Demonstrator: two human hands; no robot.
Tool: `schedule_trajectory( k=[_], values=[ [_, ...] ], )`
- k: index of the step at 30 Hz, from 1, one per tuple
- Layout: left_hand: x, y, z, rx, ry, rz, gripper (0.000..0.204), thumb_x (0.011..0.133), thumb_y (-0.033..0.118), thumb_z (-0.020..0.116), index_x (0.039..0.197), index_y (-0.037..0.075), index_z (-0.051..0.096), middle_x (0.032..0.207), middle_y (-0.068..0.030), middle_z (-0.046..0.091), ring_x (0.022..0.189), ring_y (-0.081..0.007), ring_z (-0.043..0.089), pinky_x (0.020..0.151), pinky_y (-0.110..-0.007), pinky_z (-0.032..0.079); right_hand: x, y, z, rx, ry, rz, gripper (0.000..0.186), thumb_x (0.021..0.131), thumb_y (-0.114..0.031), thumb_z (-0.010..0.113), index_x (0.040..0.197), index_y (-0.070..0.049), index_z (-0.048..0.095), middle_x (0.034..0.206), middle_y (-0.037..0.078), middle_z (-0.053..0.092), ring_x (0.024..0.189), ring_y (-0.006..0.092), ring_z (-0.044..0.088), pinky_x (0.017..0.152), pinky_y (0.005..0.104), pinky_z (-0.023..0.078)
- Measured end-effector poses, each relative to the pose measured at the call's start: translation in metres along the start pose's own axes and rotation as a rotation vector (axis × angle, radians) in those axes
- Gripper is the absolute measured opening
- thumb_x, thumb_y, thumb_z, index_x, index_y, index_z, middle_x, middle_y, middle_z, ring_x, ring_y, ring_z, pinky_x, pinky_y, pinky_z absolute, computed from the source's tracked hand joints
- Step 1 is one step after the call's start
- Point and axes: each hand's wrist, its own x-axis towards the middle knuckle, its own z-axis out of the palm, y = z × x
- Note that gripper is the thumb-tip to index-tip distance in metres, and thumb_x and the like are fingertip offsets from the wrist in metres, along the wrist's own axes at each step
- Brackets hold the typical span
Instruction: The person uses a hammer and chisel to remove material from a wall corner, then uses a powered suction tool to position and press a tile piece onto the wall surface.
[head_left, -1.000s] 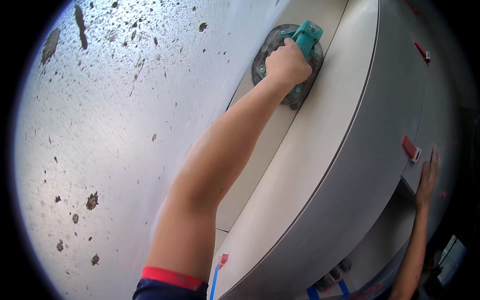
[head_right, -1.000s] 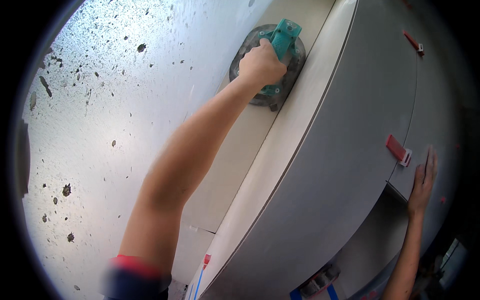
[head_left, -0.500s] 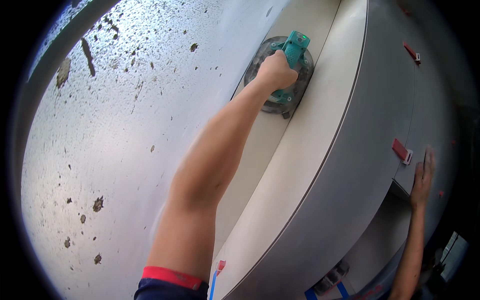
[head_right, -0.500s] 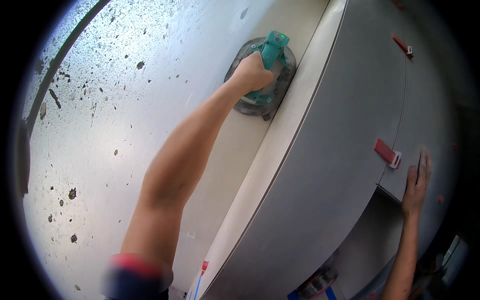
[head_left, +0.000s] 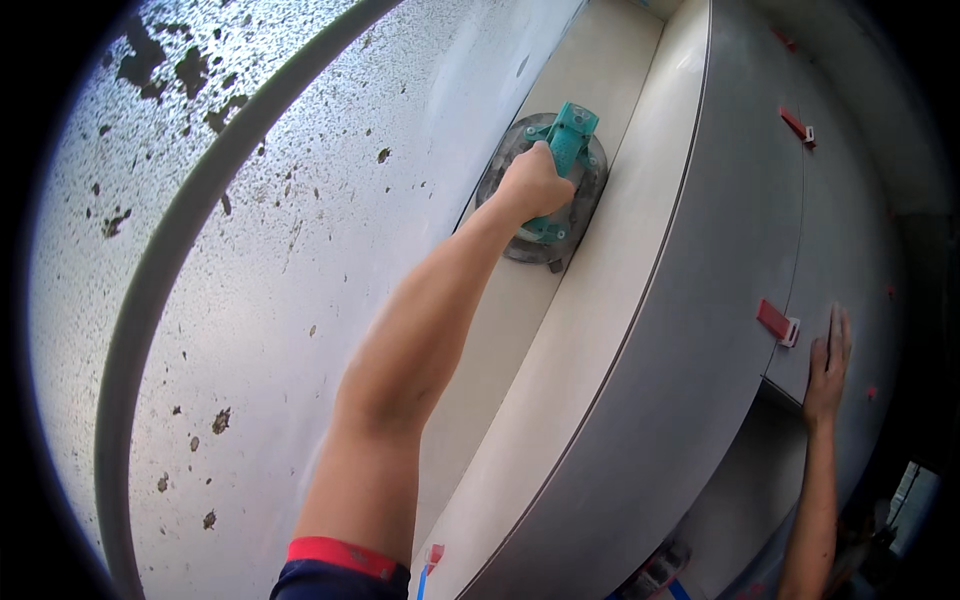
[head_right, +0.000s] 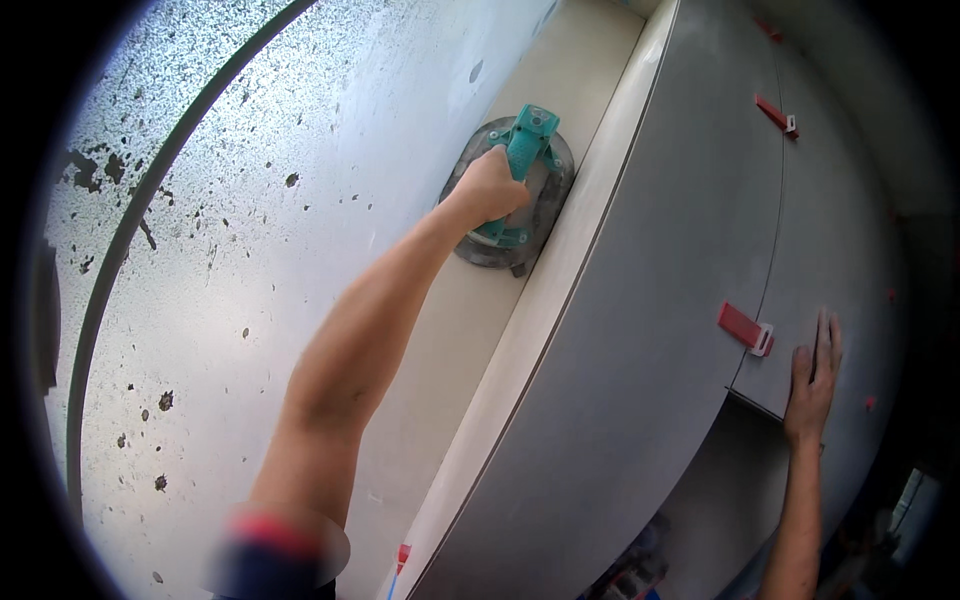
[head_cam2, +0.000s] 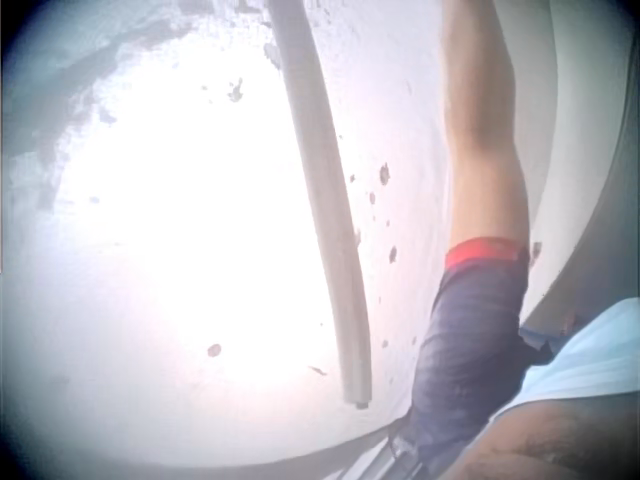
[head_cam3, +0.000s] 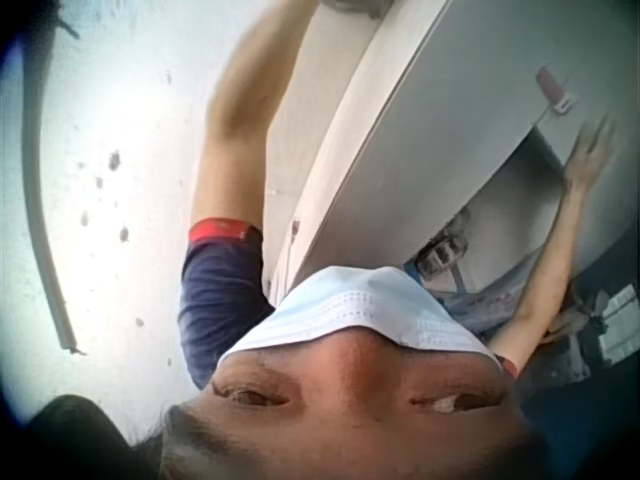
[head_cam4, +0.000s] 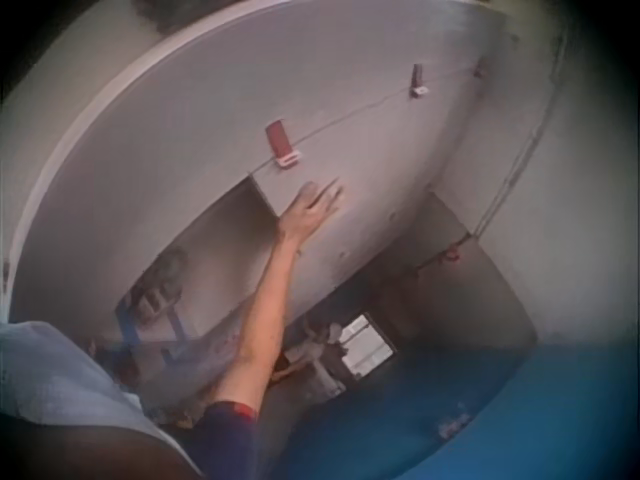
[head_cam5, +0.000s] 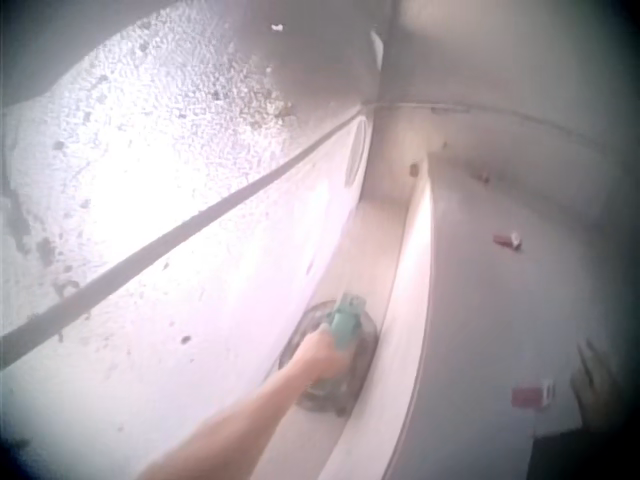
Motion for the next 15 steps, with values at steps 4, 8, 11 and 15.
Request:
schedule_trajectory(
  k=[4, 8, 11, 15],
  values=[
    [-0.0002, -0.0002, -0.0021, -0.041, -0.05, -0.004, 0.042, 0.07, 0.012, 0.065, 0.106, -0.006, 0.051, 0.1, -0.0255, 0.064, 0.097, -0.0371, 0.064, 0.081, -0.041, 0.05, -0.0012, 0.0001, -0.0009, 0.04, -0.008, 0.009, 0.06, 0.1, -0.053, 0.037, 0.15, -0.019, 0.037, 0.157, 0.01, 0.028, 0.146, 0.0311, 0.024, 0.117, 0.0476, 0.022],
    [0.002, -0.0042, 0.0001, -0.025, -0.031, -0.004, 0.042, 0.069, 0.011, 0.065, 0.104, -0.006, 0.051, 0.096, -0.0247, 0.065, 0.094, -0.0371, 0.065, 0.079, -0.041, 0.051, 0.0, -0.0008, 0.0009, 0.004, 0.003, -0.003, 0.061, 0.1, -0.053, 0.037, 0.15, -0.02, 0.037, 0.157, 0.011, 0.028, 0.145, 0.0314, 0.025, 0.116, 0.048, 0.023],
    [0.0023, -0.0024, -0.0016, -0.029, -0.012, 0.024, 0.044, 0.069, 0.01, 0.064, 0.106, -0.007, 0.051, 0.094, -0.025, 0.065, 0.093, -0.0377, 0.065, 0.078, -0.041, 0.051, 0.0006, 0.0014, 0.0006, -0.011, 0.008, -0.009, 0.062, 0.099, -0.054, 0.037, 0.15, -0.019, 0.036, 0.157, 0.011, 0.028, 0.145, 0.0314, 0.025, 0.116, 0.0478, 0.023],
    [-0.0003, -0.0031, -0.0022, -0.032, -0.025, 0.023, 0.044, 0.068, 0.011, 0.066, 0.105, -0.008, 0.052, 0.094, -0.0257, 0.066, 0.093, -0.0372, 0.066, 0.078, -0.041, 0.051, -0.0002, 0.002, -0.002, -0.003, 0.011, -0.012, 0.064, 0.099, -0.056, 0.038, 0.15, -0.018, 0.037, 0.157, 0.011, 0.028, 0.145, 0.0316, 0.026, 0.117, 0.0474, 0.023]
  ],
)
